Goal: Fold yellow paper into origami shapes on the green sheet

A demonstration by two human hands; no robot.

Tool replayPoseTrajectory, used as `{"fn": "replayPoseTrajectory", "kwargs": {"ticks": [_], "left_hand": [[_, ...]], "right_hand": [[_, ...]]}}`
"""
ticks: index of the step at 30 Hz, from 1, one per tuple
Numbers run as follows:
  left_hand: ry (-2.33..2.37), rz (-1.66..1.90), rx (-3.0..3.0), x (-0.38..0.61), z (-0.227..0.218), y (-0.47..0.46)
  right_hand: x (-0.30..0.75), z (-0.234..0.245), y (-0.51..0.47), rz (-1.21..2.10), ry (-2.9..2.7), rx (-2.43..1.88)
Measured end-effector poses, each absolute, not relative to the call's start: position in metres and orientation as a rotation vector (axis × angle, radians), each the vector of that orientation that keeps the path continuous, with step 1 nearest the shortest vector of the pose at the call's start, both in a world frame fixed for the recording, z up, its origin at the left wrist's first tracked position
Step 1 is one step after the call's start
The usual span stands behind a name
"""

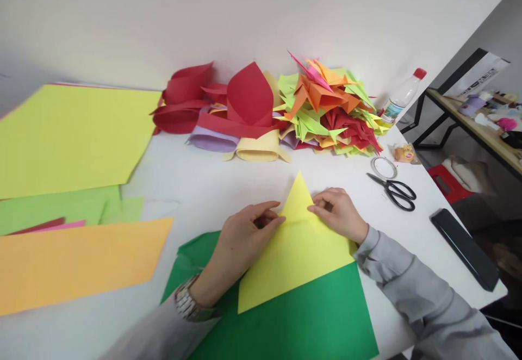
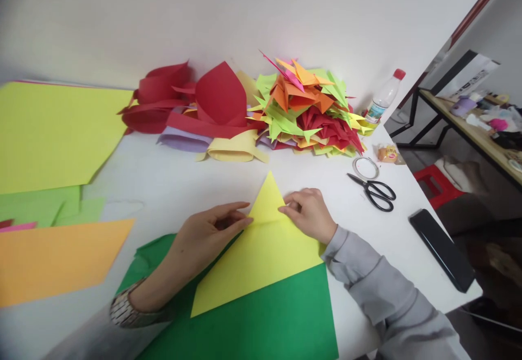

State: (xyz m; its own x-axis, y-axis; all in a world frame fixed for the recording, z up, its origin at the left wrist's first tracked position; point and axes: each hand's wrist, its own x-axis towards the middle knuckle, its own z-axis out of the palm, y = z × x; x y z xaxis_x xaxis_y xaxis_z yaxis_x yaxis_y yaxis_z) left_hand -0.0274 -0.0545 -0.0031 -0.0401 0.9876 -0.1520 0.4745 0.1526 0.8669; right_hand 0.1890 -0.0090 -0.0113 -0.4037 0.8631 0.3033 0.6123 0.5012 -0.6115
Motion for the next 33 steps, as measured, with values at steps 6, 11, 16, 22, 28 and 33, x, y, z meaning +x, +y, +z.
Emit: {"fn": "replayPoseTrajectory", "kwargs": {"ticks": [6, 11, 16, 22, 28, 33], "left_hand": [[1.601, 0.694, 1.522, -0.032, 0.007, -0.052], [1.648, 0.678, 1.538, -0.031, 0.008, -0.051], [1.687, 0.67, 1.482, -0.029, 0.01, -0.051], [1.706, 0.712, 1.458, -0.031, 0.01, -0.051], [1.712, 0.751, 1.471, -0.031, 0.008, -0.052], [1.722, 0.752, 1.524, -0.03, 0.004, -0.054]], "right_hand": [[0.189, -0.014, -0.005, 0.629, -2.09, -1.189], [0.188, -0.014, -0.005, 0.647, -2.076, -1.204], [0.187, -0.013, -0.005, 0.626, -2.067, -1.213], [0.186, -0.015, -0.005, 0.625, -2.066, -1.213], [0.187, -0.015, -0.005, 0.598, -2.075, -1.22], [0.187, -0.015, -0.006, 0.598, -2.077, -1.222]]}}
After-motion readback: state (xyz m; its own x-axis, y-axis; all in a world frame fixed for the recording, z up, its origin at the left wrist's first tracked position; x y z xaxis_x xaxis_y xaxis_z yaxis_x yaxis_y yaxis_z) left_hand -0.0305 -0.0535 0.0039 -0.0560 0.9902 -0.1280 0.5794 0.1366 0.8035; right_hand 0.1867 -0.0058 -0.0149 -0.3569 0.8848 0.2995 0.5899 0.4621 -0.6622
